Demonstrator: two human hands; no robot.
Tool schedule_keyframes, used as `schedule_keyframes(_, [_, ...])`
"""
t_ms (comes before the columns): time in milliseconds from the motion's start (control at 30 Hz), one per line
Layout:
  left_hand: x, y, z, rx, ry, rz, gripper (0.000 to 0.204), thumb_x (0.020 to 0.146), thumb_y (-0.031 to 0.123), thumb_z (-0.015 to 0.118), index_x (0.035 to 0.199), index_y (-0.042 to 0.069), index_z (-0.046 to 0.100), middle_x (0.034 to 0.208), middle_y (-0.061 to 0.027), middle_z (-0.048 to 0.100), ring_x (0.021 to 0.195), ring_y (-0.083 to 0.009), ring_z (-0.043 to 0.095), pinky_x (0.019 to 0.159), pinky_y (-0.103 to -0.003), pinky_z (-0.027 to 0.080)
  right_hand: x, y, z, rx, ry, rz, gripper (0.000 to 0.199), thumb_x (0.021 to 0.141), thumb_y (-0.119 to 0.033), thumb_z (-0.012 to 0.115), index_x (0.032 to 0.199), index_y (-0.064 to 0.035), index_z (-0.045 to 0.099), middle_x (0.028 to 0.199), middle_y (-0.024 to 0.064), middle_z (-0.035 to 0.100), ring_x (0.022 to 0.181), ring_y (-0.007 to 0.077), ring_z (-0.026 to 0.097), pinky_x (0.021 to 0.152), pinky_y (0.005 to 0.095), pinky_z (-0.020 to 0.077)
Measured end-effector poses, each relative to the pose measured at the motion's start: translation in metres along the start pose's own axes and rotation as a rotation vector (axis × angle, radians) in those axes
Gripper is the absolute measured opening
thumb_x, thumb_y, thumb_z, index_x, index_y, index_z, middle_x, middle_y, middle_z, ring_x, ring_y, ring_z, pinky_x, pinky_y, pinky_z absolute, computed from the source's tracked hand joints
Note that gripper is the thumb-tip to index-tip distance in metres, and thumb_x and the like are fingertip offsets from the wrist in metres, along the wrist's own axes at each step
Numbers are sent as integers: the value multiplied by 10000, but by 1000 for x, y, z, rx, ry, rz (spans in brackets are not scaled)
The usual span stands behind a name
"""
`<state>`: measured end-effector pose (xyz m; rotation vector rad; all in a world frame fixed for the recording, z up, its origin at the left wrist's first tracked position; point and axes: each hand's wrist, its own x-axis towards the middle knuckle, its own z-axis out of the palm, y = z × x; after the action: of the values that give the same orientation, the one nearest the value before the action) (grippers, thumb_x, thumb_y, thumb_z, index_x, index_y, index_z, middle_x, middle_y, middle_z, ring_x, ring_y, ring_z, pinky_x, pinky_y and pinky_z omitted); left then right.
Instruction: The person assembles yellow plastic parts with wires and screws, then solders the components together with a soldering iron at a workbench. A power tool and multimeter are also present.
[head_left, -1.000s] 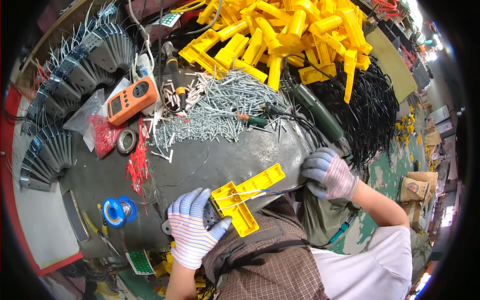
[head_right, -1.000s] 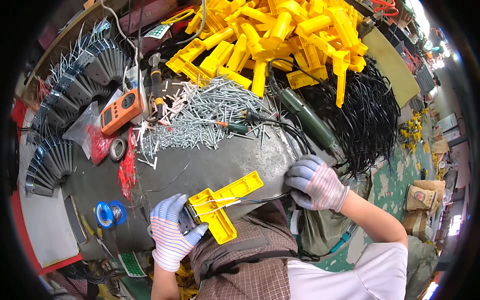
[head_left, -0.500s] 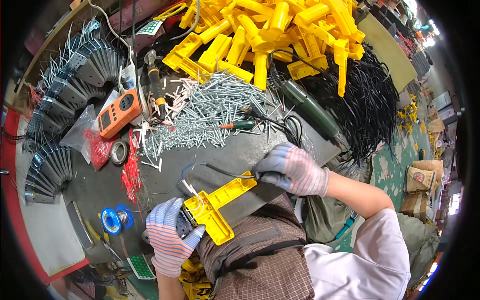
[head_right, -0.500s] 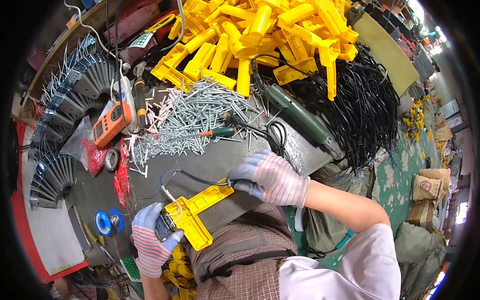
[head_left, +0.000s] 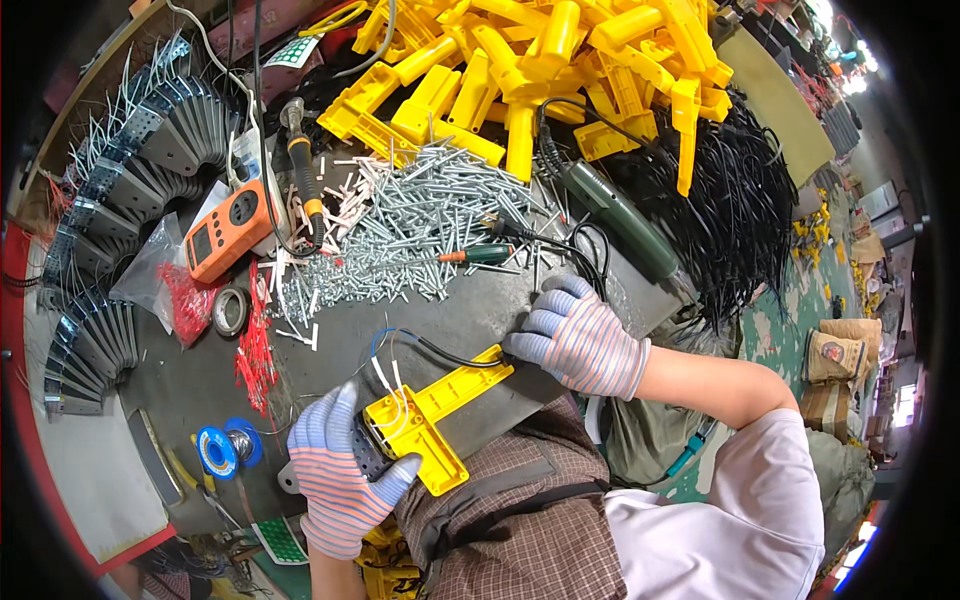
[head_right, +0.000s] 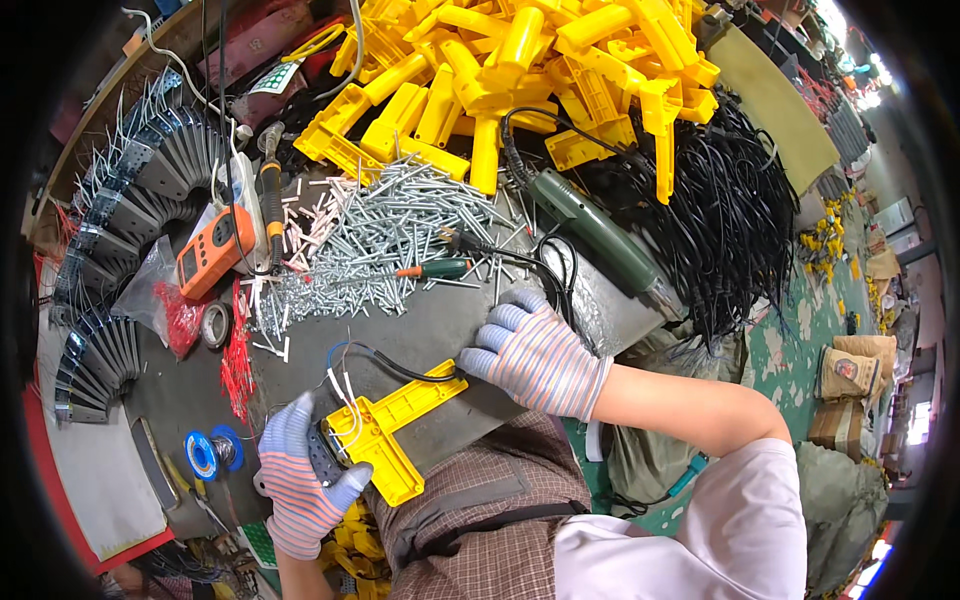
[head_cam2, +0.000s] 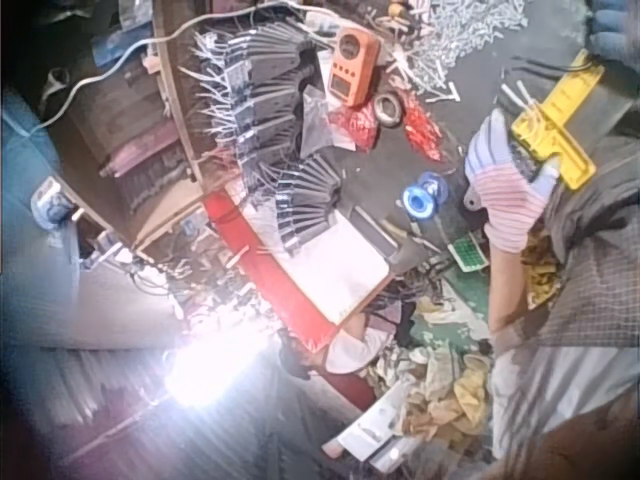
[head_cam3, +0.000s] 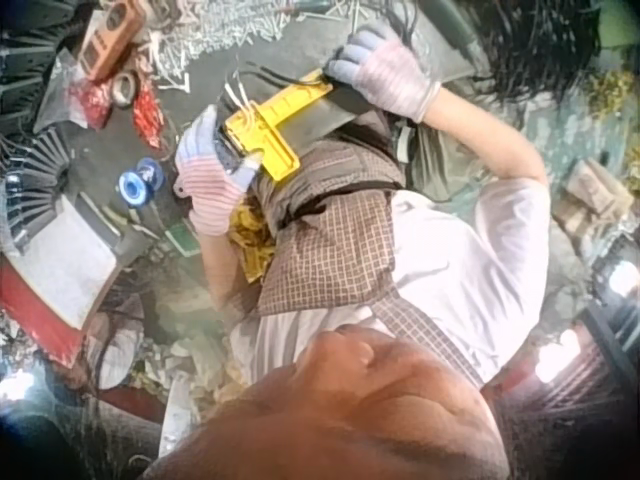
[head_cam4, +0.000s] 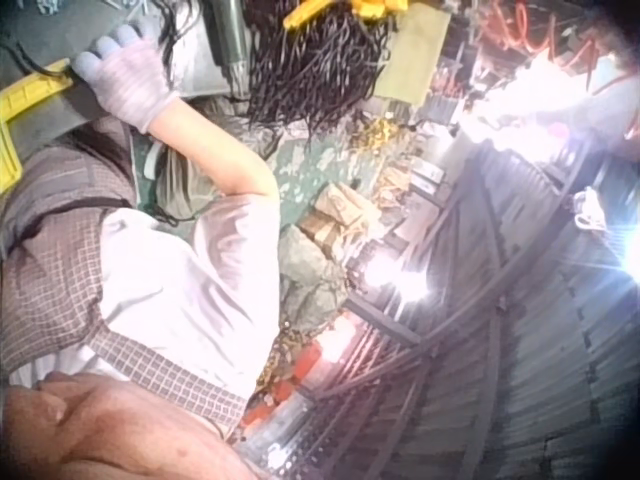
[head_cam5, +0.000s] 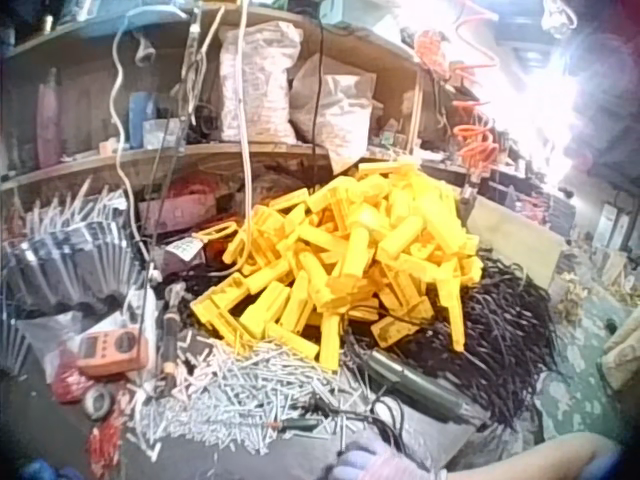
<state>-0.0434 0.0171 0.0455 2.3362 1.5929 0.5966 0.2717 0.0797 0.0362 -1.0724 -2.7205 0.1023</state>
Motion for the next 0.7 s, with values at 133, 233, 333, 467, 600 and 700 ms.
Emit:
schedule_keyframes(133, [44,19,11,-8,85,-138,859,669,470,784,1321,7,468,1177,-177,563,1071,-364,522,940,-469,398,-1,-6,3,-103,94,-47,232,758,-206,533,957,-131,626,850,29,571,869,220,565,932,435,409])
schedule_keyframes(233, [78,20,18,-375,-132,-392,472,749,251,756,1129,8,617,1029,-141,663,954,-350,603,918,-431,426,-2,-10,-1,-110,97,-34,231,754,-203,536,953,-128,625,845,36,572,863,222,566,928,439,418])
schedule_keyframes(333, [54,34,10,-167,58,-155,259,775,199,716,978,54,648,874,-101,650,863,-310,609,905,-436,427,-5,-8,2,-103,98,-8,239,758,-211,544,964,-130,635,834,38,574,867,226,569,934,439,423])
schedule_keyframes(467, [-21,43,19,-27,179,180,253,731,178,704,963,141,610,947,-36,556,987,-272,555,980,-551,370,-2,-14,0,-92,97,23,247,753,-205,564,971,-127,652,836,38,577,881,232,573,942,438,424])
schedule_keyframes(600, [-40,43,40,133,157,205,269,709,180,702,957,139,608,939,-35,559,1035,-259,551,1056,-624,298,7,-22,-13,-62,71,81,291,725,-177,594,1000,-115,664,959,54,605,959,245,568,953,434,419])
schedule_keyframes(700, [-34,39,46,117,180,150,244,713,171,697,934,118,610,934,-43,559,1019,-264,556,1046,-630,310,24,-42,-20,43,181,118,305,708,-176,639,1007,-121,660,1058,53,608,1035,245,559,960,435,415])
